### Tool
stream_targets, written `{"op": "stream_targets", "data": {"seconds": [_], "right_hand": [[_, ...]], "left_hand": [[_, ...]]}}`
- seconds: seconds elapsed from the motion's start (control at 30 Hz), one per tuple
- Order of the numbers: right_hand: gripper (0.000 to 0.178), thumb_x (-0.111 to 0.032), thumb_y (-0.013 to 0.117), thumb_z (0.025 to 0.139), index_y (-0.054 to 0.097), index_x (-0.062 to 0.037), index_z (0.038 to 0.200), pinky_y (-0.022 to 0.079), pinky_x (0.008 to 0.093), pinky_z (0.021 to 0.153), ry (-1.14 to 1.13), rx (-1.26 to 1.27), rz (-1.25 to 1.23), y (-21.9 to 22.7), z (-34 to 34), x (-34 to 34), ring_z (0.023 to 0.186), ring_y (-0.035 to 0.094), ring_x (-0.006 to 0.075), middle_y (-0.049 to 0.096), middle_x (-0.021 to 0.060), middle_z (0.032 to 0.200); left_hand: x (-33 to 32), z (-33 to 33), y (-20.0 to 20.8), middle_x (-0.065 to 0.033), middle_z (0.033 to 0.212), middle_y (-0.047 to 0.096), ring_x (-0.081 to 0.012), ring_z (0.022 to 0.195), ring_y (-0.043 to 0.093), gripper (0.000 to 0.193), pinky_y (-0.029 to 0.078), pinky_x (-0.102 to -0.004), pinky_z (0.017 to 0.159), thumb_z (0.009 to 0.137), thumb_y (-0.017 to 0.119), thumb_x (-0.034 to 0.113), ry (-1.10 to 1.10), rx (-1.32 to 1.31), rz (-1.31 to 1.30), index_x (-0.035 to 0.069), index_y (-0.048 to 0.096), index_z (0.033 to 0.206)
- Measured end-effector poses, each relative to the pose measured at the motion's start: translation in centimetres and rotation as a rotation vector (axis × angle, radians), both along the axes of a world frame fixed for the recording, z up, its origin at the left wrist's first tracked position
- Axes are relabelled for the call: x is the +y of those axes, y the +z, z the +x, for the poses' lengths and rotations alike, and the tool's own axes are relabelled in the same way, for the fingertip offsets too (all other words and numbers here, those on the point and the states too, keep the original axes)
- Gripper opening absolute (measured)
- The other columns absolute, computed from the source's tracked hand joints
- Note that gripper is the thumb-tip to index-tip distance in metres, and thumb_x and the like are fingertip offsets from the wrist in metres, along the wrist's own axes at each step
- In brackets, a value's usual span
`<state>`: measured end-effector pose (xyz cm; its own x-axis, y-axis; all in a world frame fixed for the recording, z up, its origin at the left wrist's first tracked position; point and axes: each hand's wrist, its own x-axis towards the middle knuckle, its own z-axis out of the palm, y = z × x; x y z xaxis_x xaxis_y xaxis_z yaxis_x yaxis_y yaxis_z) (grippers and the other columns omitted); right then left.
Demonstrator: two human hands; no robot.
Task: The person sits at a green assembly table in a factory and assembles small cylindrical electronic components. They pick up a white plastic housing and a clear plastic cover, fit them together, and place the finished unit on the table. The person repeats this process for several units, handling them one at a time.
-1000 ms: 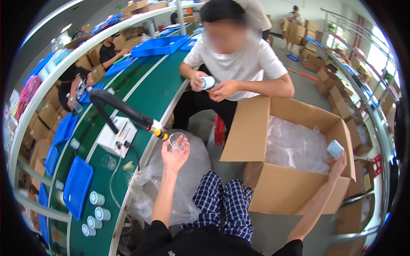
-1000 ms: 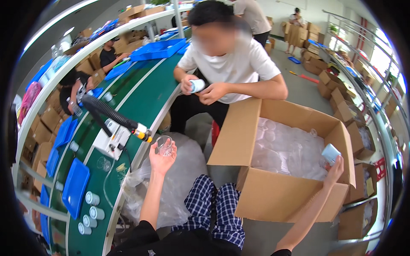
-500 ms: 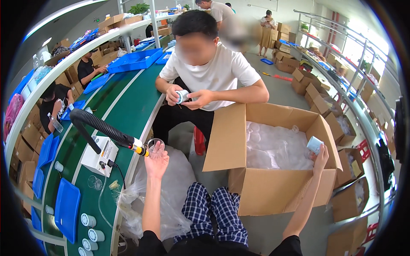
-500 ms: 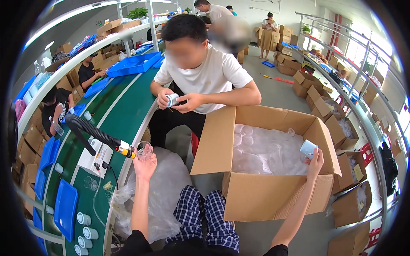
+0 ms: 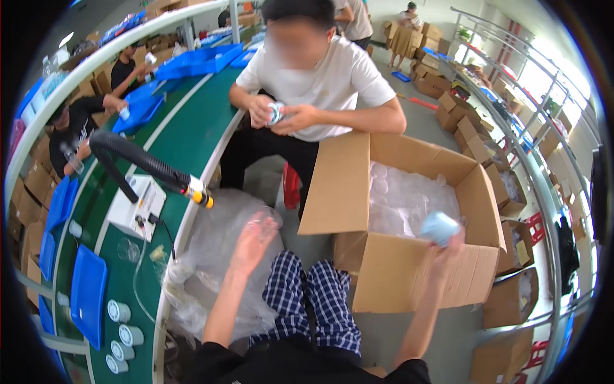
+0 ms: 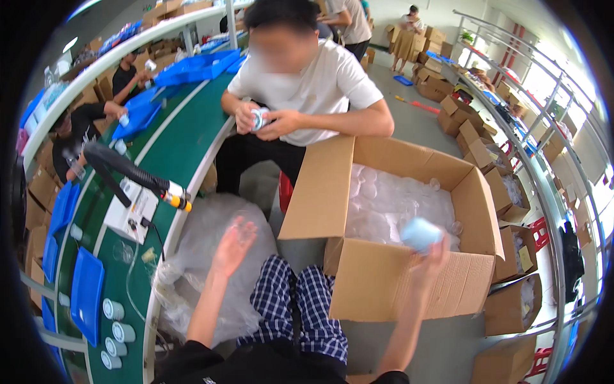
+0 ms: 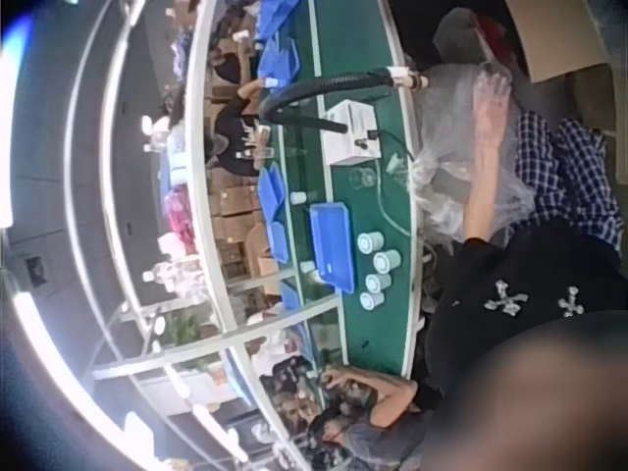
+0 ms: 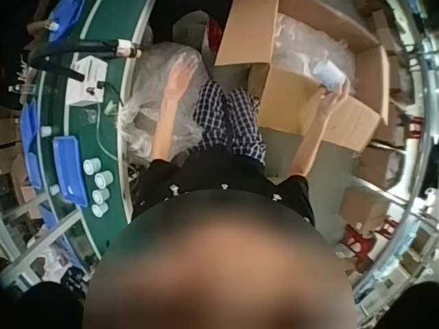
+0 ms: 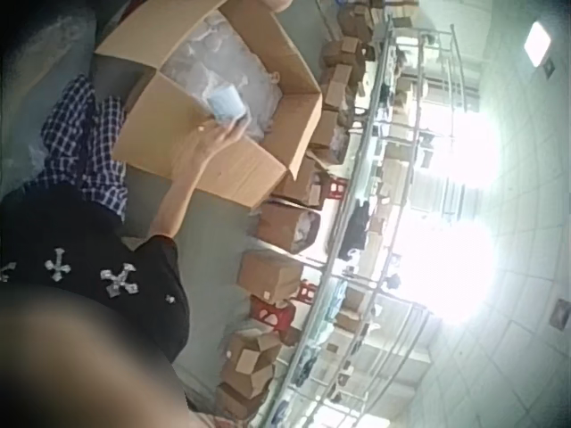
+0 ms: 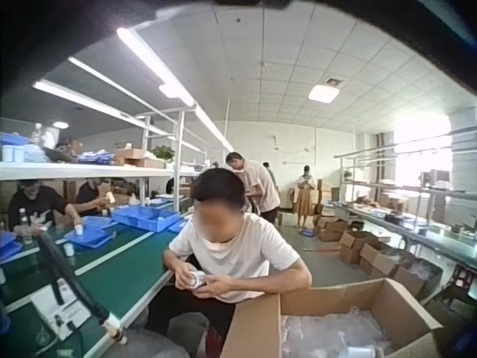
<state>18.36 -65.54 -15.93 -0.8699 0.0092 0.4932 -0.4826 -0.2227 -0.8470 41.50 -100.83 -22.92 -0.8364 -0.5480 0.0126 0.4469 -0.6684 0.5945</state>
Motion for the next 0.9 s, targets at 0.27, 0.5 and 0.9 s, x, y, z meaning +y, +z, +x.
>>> {"op": "stream_targets", "data": {"seconds": [0.27,0.5,0.9], "right_hand": [[0.053,0.0,0.064,0.071,0.04,-0.0004,0.118,0.05,0.0244,0.065,0.328,-0.111,0.113,2.3,14.7,-11.6,0.097,0.053,0.0179,0.047,0.011,0.108],[0.053,0.002,0.064,0.072,0.038,-0.0004,0.119,0.051,0.0235,0.069,0.393,-0.16,0.036,2.7,15.5,-12.5,0.098,0.053,0.016,0.047,0.0117,0.108],[0.056,-0.023,0.07,0.073,0.051,0.0041,0.118,0.049,0.0274,0.077,0.782,-0.134,0.258,4.8,15.4,-9.8,0.095,0.061,0.0193,0.061,0.0143,0.103]], "left_hand": [[8.2,3.3,10.6,-0.0151,0.126,0.042,-0.0238,0.114,0.047,0.081,0.039,-0.0362,0.096,0.061,0.082,0.014,0.215,-0.122,-0.869,0.001,0.036,0.126],[8.9,4.3,10.0,-0.0151,0.124,0.04,-0.0245,0.112,0.047,0.074,0.041,-0.035,0.093,0.06,0.081,0.008,0.246,-0.079,-1.149,0.002,0.042,0.123],[8.5,4.2,13.0,-0.0121,0.108,0.053,-0.0226,0.094,0.056,0.077,0.047,-0.032,0.079,0.054,0.082,0.011,0.149,-0.15,-1.367,0.002,0.048,0.122]]}}
